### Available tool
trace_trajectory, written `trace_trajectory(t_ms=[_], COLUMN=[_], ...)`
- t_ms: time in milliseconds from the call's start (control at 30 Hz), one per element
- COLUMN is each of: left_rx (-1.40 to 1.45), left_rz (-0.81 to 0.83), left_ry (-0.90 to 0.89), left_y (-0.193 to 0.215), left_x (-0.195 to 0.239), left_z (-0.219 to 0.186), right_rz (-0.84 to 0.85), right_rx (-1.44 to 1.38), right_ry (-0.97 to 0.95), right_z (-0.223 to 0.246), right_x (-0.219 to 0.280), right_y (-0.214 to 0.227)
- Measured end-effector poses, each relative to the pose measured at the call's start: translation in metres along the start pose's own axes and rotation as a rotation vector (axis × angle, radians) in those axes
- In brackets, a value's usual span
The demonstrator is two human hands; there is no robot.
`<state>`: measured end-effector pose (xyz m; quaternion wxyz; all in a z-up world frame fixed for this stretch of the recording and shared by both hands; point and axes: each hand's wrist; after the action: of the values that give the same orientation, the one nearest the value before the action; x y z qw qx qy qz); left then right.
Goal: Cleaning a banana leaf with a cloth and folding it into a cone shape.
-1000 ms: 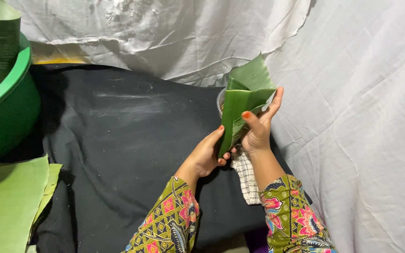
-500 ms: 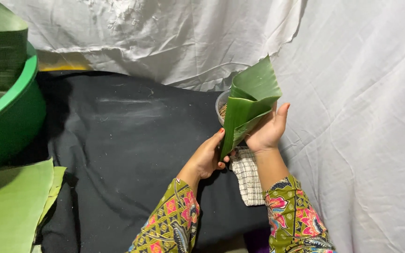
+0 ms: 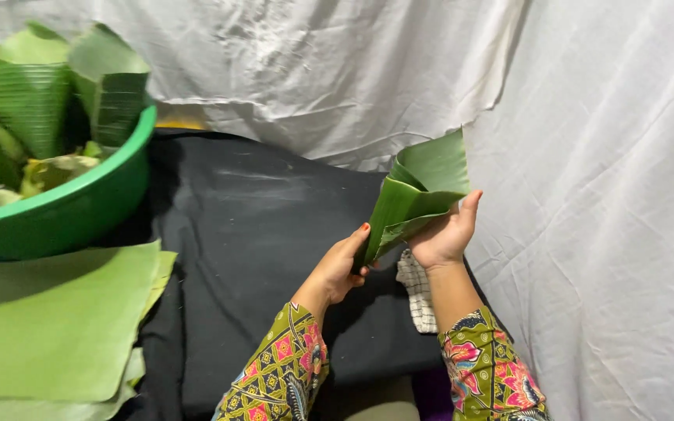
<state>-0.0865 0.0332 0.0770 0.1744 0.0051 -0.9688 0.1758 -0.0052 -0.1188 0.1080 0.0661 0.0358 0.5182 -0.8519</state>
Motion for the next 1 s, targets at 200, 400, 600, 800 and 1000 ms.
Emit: trace_trajectory(t_ms=[200, 400, 600, 800, 1000], left_rx=[0.015, -0.013, -0.066, -0.12, -0.206], left_rz=[-0.096, -0.178, -0.323, -0.442, -0.537], left_ry=[-0.012, -0.053, -0.126, -0.208, -0.221], left_y=[0.037, 0.077, 0.131, 0.188, 0.234], left_x=[0.037, 0.081, 0.118, 0.151, 0.174], left_z=[-0.012, -0.035, -0.069, -0.113, -0.156], right_rz=[-0.049, -0.011, 0.106, 0.2, 0.176], right_rx=[-0.071, -0.114, -0.147, -0.176, -0.256], right_ry=[-0.088, -0.152, -0.259, -0.353, -0.421], right_z=[-0.035, -0.076, -0.116, -0.159, -0.199], right_x=[0.025, 0.037, 0.063, 0.064, 0.068], right_y=[-0.043, -0.078, -0.142, -0.196, -0.254])
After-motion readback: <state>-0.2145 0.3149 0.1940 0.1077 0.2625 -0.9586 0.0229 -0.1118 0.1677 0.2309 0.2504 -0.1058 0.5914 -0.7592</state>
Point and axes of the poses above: each hand's wrist, its own x-axis away from the middle knuckle, its own y-axis out of the back of the hand, z = x × y, and after that the axes turned 8 degrees about -x, right-handed
